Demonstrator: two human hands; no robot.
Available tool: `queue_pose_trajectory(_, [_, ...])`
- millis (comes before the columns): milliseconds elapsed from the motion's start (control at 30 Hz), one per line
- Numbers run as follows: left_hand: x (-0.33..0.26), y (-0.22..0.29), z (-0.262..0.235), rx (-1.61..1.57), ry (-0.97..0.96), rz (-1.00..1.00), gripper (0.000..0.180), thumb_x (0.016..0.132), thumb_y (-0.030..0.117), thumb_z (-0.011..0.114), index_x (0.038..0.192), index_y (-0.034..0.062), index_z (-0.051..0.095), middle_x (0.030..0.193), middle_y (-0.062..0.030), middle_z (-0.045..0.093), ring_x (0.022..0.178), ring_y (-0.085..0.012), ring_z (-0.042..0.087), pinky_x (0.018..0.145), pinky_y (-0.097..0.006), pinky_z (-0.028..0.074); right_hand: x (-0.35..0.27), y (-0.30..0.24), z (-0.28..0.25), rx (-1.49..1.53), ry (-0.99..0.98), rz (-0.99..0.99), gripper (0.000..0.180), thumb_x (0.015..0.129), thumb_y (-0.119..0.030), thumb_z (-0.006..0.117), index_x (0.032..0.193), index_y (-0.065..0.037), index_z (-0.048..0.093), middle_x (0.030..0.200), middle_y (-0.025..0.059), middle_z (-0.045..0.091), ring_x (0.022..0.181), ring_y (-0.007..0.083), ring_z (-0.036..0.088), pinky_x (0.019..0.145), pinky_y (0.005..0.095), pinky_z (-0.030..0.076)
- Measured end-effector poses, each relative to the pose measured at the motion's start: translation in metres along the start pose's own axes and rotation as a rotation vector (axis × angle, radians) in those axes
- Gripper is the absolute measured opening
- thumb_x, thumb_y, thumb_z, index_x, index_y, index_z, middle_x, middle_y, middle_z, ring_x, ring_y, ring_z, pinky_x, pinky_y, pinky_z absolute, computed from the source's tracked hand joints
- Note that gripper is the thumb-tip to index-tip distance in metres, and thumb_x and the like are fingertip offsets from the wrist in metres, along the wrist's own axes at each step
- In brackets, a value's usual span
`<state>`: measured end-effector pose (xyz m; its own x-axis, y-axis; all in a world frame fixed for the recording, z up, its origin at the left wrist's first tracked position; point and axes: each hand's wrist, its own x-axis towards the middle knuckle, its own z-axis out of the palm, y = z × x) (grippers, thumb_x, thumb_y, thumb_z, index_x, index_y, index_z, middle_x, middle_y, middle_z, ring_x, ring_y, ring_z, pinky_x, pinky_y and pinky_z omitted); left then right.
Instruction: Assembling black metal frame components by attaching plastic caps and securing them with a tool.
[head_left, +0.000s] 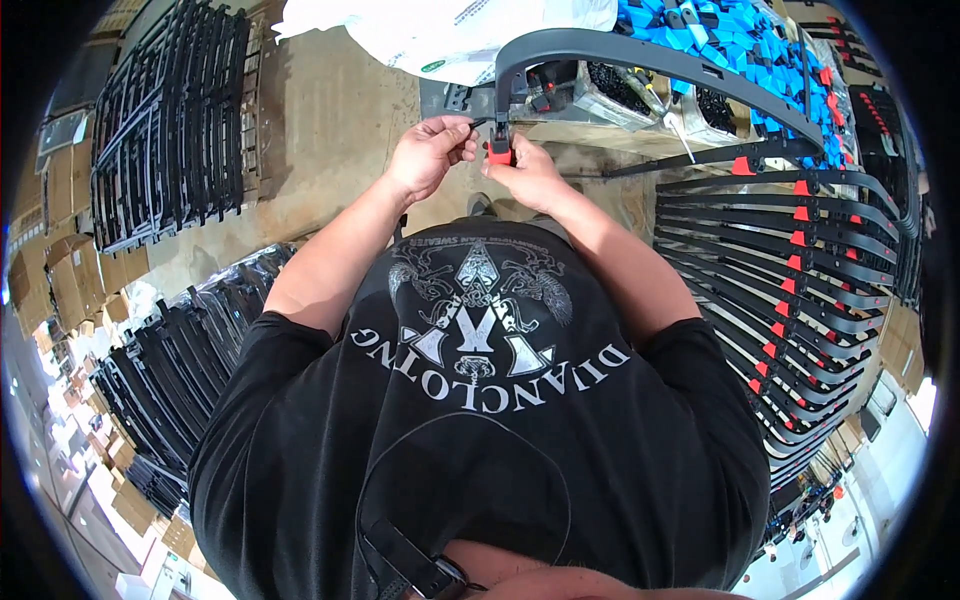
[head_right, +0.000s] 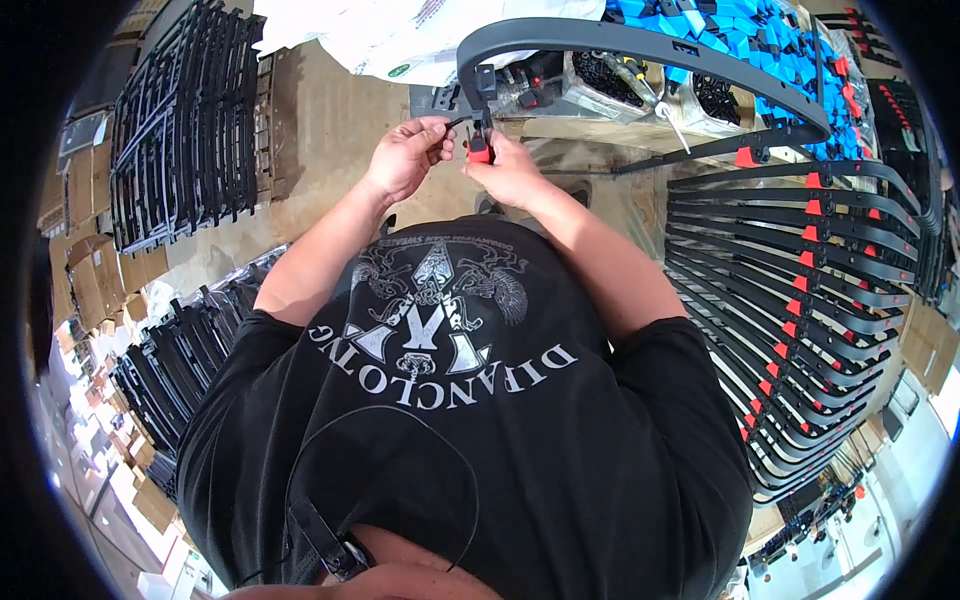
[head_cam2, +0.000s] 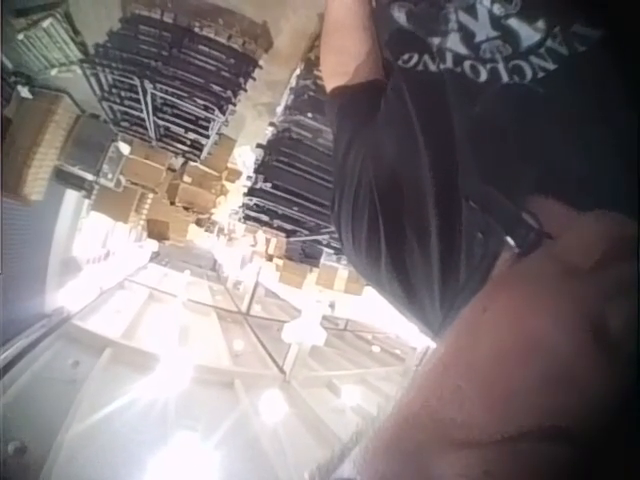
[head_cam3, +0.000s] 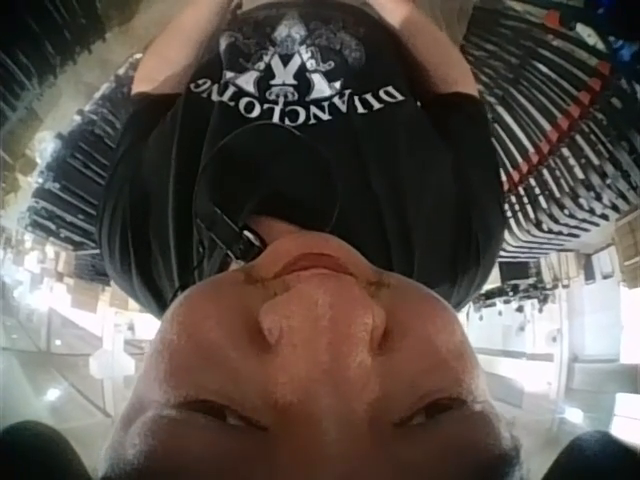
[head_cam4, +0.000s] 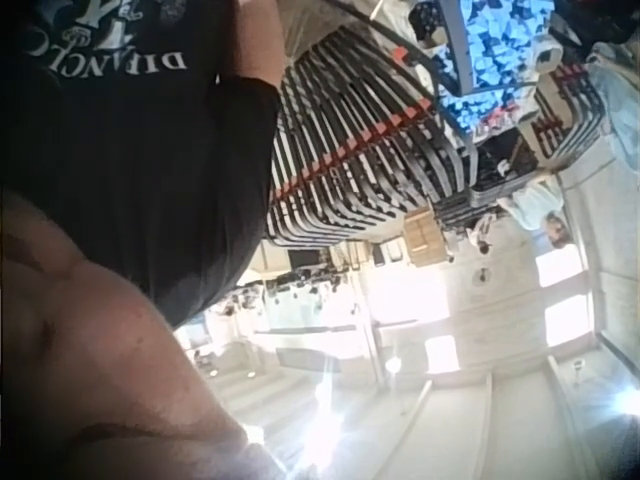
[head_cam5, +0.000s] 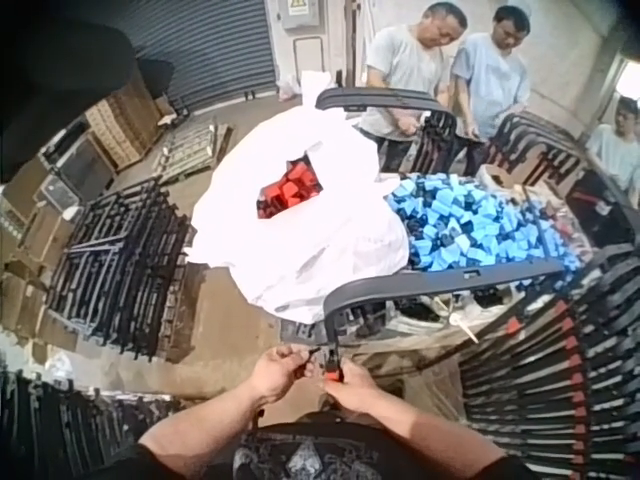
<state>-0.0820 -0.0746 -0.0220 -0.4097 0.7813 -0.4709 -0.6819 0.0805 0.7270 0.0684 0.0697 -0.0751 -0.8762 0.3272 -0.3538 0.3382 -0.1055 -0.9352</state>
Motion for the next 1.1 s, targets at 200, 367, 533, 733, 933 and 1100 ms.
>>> queue_pose_trajectory(200, [0.002, -0.003, 0.000, -0.042, -0.060, -0.019, 0.019, 0.104, 0.013, 0.057, 0.115, -0.0003, 0.064, 0.100, -0.0066, 0.069, 0.085, -0.0154, 0.063, 0.082, -0.031, 0.053, -0.010, -0.025, -0.001, 0.042, 0.035, 0.035, 0.048, 0.079, -0.025, 0.083, 0.115, -0.001, 0.061, 0.097, 0.0094, 0.068, 0.087, 0.0181, 0.063, 0.082, 0.0334, 0.052])
queue_pose_trajectory(367, [0.005, -0.003, 0.001, -0.056, -0.078, -0.026, 0.020, 0.104, 0.015, 0.058, 0.116, 0.0002, 0.064, 0.100, -0.0067, 0.069, 0.085, -0.0156, 0.064, 0.083, -0.031, 0.053, 0.004, -0.009, -0.007, -0.182, 0.019, 0.049, 0.052, 0.079, -0.027, 0.083, 0.117, 0.000, 0.061, 0.101, 0.0137, 0.070, 0.091, 0.0233, 0.066, 0.085, 0.0367, 0.053])
queue_pose_trajectory(533, [0.005, 0.002, 0.003, -0.076, -0.036, -0.037, 0.018, 0.103, 0.013, 0.058, 0.113, -0.0005, 0.064, 0.095, -0.0069, 0.069, 0.083, -0.0156, 0.064, 0.080, -0.031, 0.055, 0.009, -0.002, -0.005, -0.122, 0.040, 0.099, 0.055, 0.079, -0.027, 0.082, 0.123, -0.001, 0.060, 0.103, 0.0145, 0.071, 0.093, 0.0235, 0.067, 0.086, 0.0369, 0.053])
queue_pose_trajectory(733, [0.012, 0.000, -0.005, -0.197, -0.102, -0.128, 0.019, 0.103, 0.016, 0.058, 0.113, -0.0001, 0.064, 0.095, -0.0057, 0.070, 0.082, -0.0142, 0.065, 0.079, -0.029, 0.056, 0.004, -0.009, -0.003, 0.072, 0.074, 0.044, 0.056, 0.080, -0.022, 0.082, 0.127, -0.001, 0.059, 0.100, 0.0069, 0.068, 0.090, 0.0165, 0.062, 0.083, 0.0325, 0.051])
queue_pose_trajectory(933, [0.018, -0.001, -0.008, -0.197, -0.103, -0.147, 0.019, 0.104, 0.016, 0.058, 0.112, 0.0002, 0.064, 0.094, -0.0051, 0.069, 0.083, -0.0135, 0.065, 0.079, -0.028, 0.057, 0.000, -0.023, -0.003, 0.230, 0.054, 0.058, 0.041, 0.084, -0.017, 0.077, 0.118, -0.001, 0.063, 0.098, 0.0019, 0.065, 0.086, 0.0113, 0.057, 0.079, 0.0283, 0.048])
queue_pose_trajectory(1100, [0.023, 0.001, -0.007, -0.232, -0.153, -0.165, 0.018, 0.104, 0.017, 0.058, 0.110, 0.0010, 0.064, 0.093, -0.0048, 0.069, 0.081, -0.0135, 0.065, 0.080, -0.028, 0.057, -0.003, -0.030, -0.008, 0.322, 0.017, 0.124, 0.025, 0.091, -0.016, 0.072, 0.113, -0.005, 0.067, 0.096, -0.0014, 0.065, 0.083, 0.0086, 0.056, 0.074, 0.0257, 0.045])
